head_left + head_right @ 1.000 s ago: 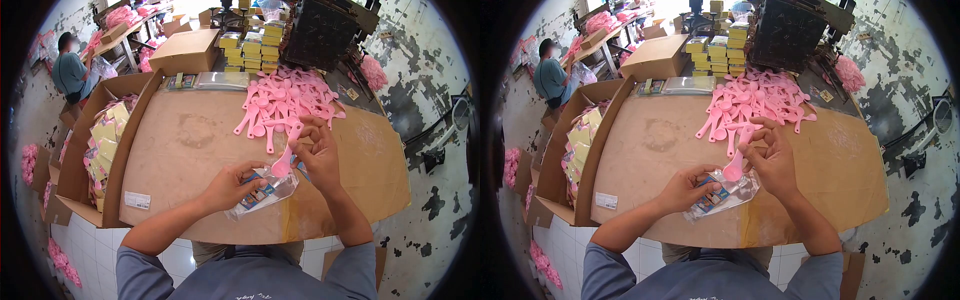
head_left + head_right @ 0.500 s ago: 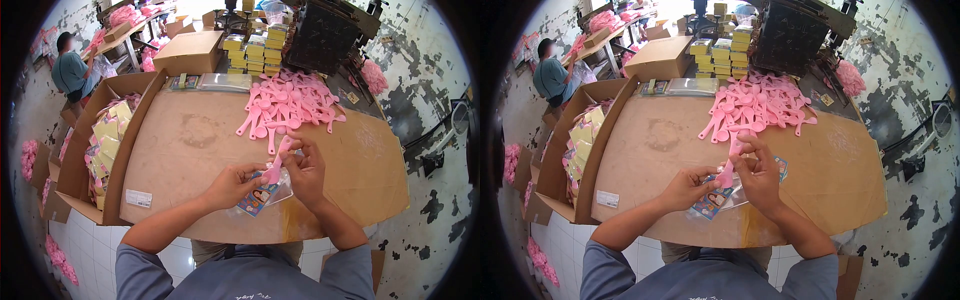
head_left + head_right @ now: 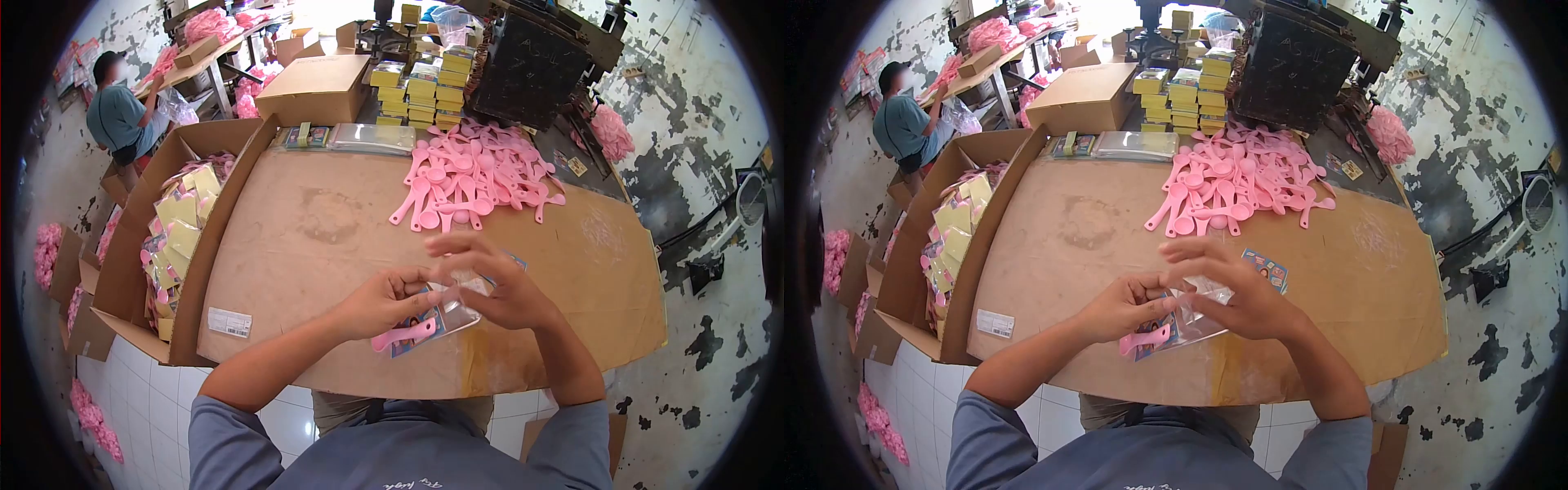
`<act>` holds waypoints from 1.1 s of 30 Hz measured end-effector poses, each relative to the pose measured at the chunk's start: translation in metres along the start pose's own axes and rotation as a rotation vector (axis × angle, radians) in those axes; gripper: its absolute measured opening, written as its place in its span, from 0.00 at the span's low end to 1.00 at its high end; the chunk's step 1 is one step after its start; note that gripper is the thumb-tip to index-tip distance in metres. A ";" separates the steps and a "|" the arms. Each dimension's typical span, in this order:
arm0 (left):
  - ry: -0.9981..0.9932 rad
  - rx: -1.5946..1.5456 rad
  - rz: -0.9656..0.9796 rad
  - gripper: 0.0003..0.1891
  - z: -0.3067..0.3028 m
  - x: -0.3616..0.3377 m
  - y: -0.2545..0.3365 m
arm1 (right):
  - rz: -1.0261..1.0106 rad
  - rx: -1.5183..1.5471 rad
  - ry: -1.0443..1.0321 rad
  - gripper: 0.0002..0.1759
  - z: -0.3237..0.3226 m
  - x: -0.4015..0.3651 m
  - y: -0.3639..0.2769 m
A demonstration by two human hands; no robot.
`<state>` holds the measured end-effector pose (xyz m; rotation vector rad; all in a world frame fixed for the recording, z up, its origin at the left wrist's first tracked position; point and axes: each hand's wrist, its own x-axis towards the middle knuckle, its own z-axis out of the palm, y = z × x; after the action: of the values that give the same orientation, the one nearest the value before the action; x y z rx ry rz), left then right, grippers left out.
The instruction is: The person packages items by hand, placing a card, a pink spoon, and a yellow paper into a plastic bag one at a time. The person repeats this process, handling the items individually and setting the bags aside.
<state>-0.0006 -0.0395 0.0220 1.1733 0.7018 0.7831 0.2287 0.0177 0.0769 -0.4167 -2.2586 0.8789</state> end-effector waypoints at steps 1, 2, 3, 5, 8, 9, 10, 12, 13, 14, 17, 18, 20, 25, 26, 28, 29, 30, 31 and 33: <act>-0.025 -0.024 0.018 0.22 -0.002 0.000 -0.002 | -0.001 0.019 -0.057 0.11 -0.002 0.002 -0.007; -0.050 -0.048 0.036 0.22 -0.004 0.001 -0.006 | -0.001 0.039 -0.115 0.10 -0.005 0.004 -0.014; -0.073 -0.074 0.055 0.23 -0.005 0.001 -0.009 | -0.025 0.048 -0.103 0.11 -0.010 0.007 -0.019; 0.044 -0.010 0.248 0.24 0.000 0.004 -0.010 | -0.074 0.069 -0.079 0.12 -0.022 0.012 -0.029; 0.101 0.175 0.430 0.26 -0.002 0.000 -0.005 | -0.166 -0.275 0.037 0.10 -0.024 0.021 -0.054; 0.098 0.253 0.472 0.27 -0.003 -0.003 -0.002 | -0.108 -0.346 0.001 0.10 -0.023 0.020 -0.054; 0.109 0.371 0.512 0.27 -0.001 -0.006 0.000 | -0.049 -0.418 -0.032 0.10 -0.021 0.017 -0.054; 0.127 0.604 0.594 0.28 0.005 -0.010 0.005 | 0.031 -0.436 -0.003 0.10 -0.018 0.013 -0.053; 0.156 0.602 0.563 0.27 0.009 -0.010 0.008 | 0.049 -0.379 0.055 0.11 -0.014 0.014 -0.052; 0.188 0.599 0.530 0.26 0.013 -0.011 0.010 | 0.067 -0.318 0.111 0.11 -0.011 0.014 -0.052; 0.247 0.557 0.552 0.23 0.016 -0.008 0.007 | 0.085 -0.306 0.135 0.13 -0.010 0.015 -0.051; 0.259 0.536 0.581 0.22 0.015 -0.007 0.007 | 0.107 -0.288 0.111 0.13 -0.010 0.015 -0.052; 0.269 0.512 0.483 0.20 0.013 -0.010 0.008 | 0.154 -0.252 0.063 0.14 -0.011 0.014 -0.054; 0.286 0.248 0.415 0.18 0.013 -0.006 0.001 | 0.085 -0.309 0.332 0.14 -0.006 0.011 -0.032; 0.280 0.227 0.386 0.18 0.014 -0.007 0.005 | 0.045 -0.360 0.415 0.14 -0.005 0.012 -0.029; 0.278 0.215 0.350 0.18 0.015 -0.008 0.007 | -0.140 -0.597 0.361 0.15 -0.004 0.010 -0.026; 0.284 0.223 0.343 0.19 0.014 -0.007 0.007 | -0.234 -0.713 0.332 0.15 -0.003 0.008 -0.026; 0.291 0.232 0.336 0.19 0.014 -0.007 0.007 | -0.228 -0.777 0.286 0.14 0.001 0.008 -0.027; 0.304 0.289 0.337 0.20 0.013 -0.008 0.006 | -0.219 -0.840 0.240 0.14 0.009 0.009 -0.030; 0.324 0.403 0.336 0.20 0.014 -0.009 0.004 | -0.215 -0.923 0.196 0.14 0.016 0.010 -0.029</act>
<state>0.0054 -0.0537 0.0302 1.5734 0.9745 1.1671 0.2092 -0.0060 0.0927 -0.6036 -2.3423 -0.3518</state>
